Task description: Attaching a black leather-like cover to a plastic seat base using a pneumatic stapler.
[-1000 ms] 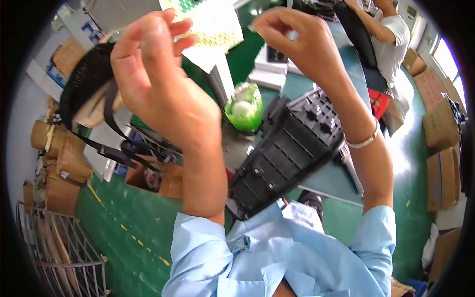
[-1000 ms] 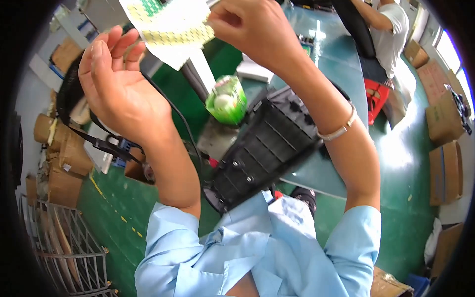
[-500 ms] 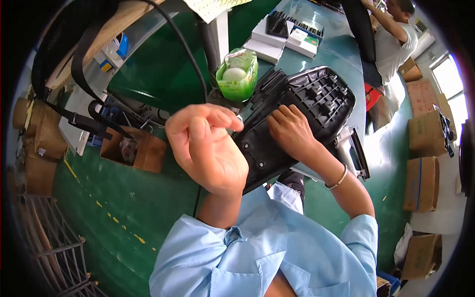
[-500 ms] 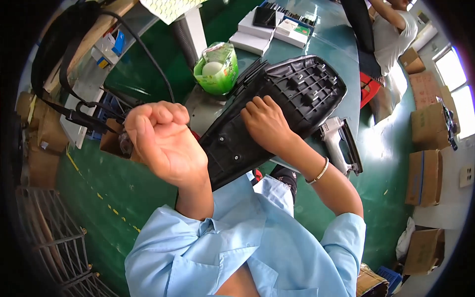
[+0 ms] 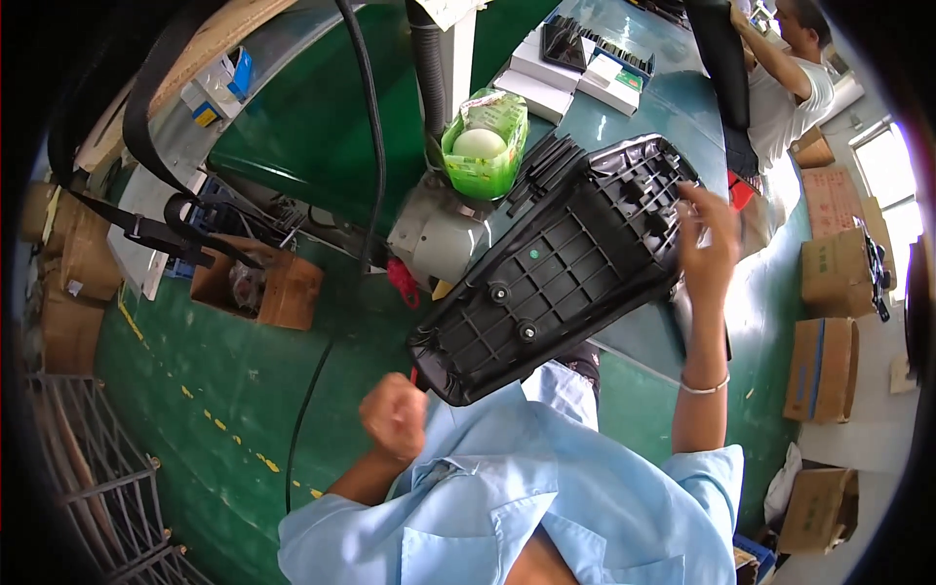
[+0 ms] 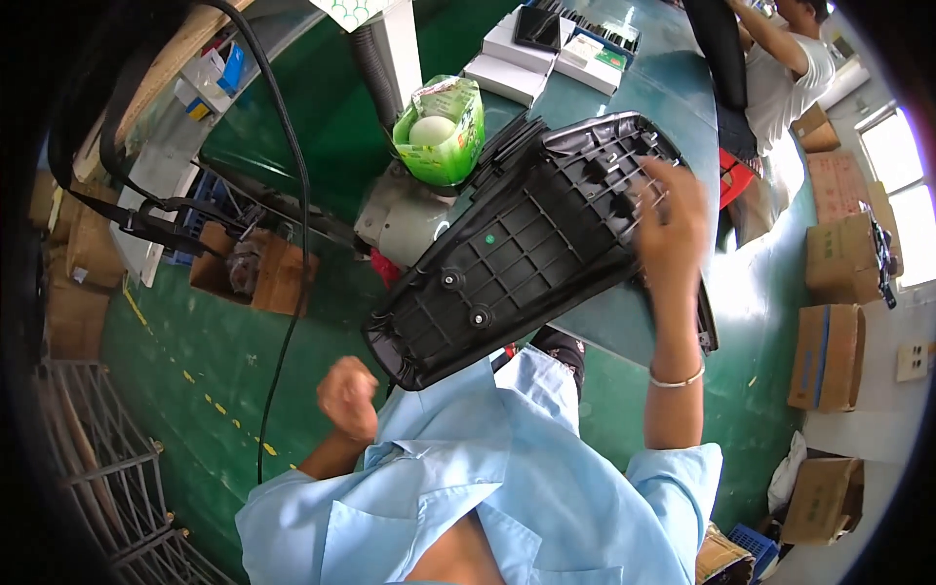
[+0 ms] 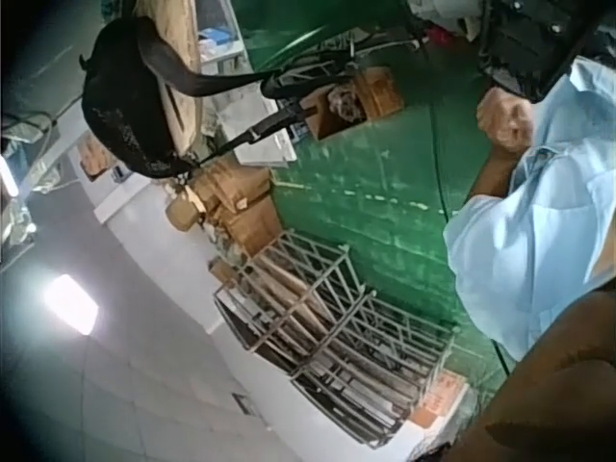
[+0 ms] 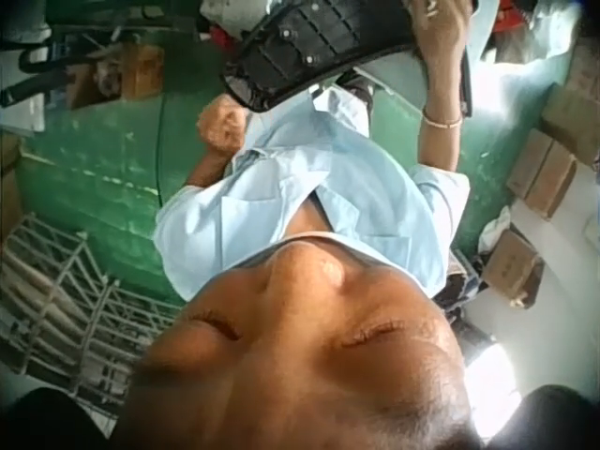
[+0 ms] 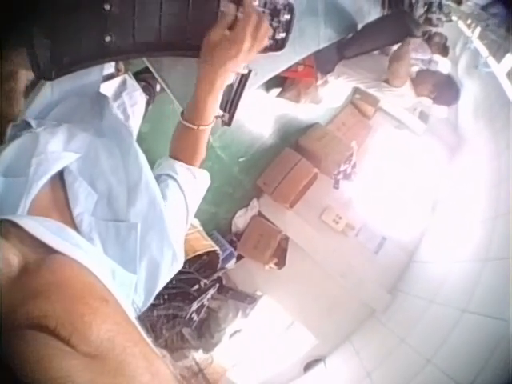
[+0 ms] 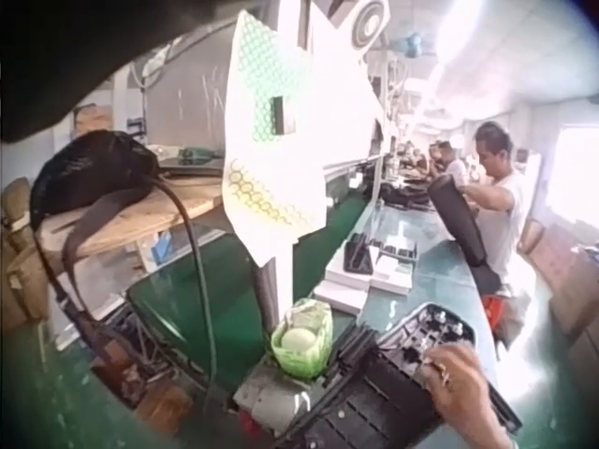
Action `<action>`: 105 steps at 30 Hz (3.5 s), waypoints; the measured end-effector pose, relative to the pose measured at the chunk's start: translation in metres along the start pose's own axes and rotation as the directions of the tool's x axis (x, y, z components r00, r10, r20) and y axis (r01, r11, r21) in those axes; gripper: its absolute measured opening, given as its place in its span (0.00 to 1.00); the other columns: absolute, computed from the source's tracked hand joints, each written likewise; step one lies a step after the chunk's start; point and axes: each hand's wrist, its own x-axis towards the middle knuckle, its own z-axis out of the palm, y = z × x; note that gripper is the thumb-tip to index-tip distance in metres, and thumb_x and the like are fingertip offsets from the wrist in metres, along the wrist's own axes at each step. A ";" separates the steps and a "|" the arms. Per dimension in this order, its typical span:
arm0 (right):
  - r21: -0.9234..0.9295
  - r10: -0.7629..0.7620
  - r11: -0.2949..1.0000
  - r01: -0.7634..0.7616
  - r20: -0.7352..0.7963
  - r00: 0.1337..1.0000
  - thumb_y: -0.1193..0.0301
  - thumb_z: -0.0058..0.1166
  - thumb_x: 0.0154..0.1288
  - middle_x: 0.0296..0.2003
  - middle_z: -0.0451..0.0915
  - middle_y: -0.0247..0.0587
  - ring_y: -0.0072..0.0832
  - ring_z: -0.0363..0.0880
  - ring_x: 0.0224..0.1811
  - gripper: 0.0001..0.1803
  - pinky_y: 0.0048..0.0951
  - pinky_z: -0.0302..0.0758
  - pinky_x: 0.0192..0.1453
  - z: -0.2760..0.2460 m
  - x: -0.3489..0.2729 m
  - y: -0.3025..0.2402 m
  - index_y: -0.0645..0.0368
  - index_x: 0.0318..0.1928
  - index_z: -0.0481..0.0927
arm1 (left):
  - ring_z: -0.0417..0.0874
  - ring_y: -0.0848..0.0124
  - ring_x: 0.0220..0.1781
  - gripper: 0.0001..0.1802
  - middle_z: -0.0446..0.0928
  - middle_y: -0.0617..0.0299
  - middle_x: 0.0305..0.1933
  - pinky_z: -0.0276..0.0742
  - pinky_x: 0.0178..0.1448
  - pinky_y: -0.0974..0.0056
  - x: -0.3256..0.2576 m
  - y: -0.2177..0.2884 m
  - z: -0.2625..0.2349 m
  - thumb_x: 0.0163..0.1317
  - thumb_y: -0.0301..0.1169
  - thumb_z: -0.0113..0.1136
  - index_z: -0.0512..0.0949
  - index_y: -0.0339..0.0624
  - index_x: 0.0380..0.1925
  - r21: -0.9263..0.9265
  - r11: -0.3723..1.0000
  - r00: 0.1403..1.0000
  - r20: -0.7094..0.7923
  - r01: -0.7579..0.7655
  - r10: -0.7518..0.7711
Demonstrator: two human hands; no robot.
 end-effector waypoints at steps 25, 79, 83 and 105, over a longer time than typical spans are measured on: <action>0.733 0.282 0.267 -0.626 0.562 0.778 0.60 0.49 0.69 0.52 0.71 0.34 0.21 0.68 0.53 0.26 0.24 0.66 0.56 -0.007 -0.055 -0.032 0.58 0.63 0.65 | 0.68 0.56 0.66 0.33 0.66 0.53 0.65 0.63 0.69 0.48 -0.171 -0.032 -0.098 0.63 0.43 0.56 0.61 0.42 0.65 -0.913 -0.101 0.258 0.216 0.394 -0.942; -0.486 0.423 0.779 -0.396 -0.058 0.904 0.61 0.53 0.60 0.28 0.77 0.39 0.35 0.75 0.34 0.17 0.37 0.68 0.38 -0.035 -0.133 0.063 0.58 0.44 0.75 | 0.68 0.52 0.58 0.21 0.68 0.45 0.55 0.61 0.65 0.53 0.048 -0.103 0.065 0.63 0.33 0.54 0.67 0.30 0.51 0.544 0.800 0.968 -0.148 0.252 -0.204; -0.420 0.336 0.849 -0.321 -0.040 0.941 0.61 0.54 0.60 0.28 0.78 0.40 0.35 0.75 0.34 0.17 0.36 0.68 0.38 -0.021 -0.123 0.070 0.60 0.44 0.75 | 0.66 0.50 0.61 0.21 0.67 0.45 0.56 0.57 0.67 0.49 0.052 -0.099 0.078 0.65 0.34 0.51 0.65 0.31 0.52 0.513 0.846 0.990 -0.066 0.143 -0.127; -0.349 0.278 0.904 -0.247 0.039 0.960 0.64 0.57 0.57 0.35 0.77 0.42 0.36 0.72 0.36 0.23 0.36 0.65 0.39 -0.001 -0.097 0.071 0.63 0.50 0.74 | 0.62 0.54 0.68 0.15 0.72 0.56 0.59 0.34 0.73 0.45 0.058 -0.088 0.119 0.65 0.33 0.44 0.76 0.44 0.47 0.592 0.790 0.976 0.025 0.160 -0.216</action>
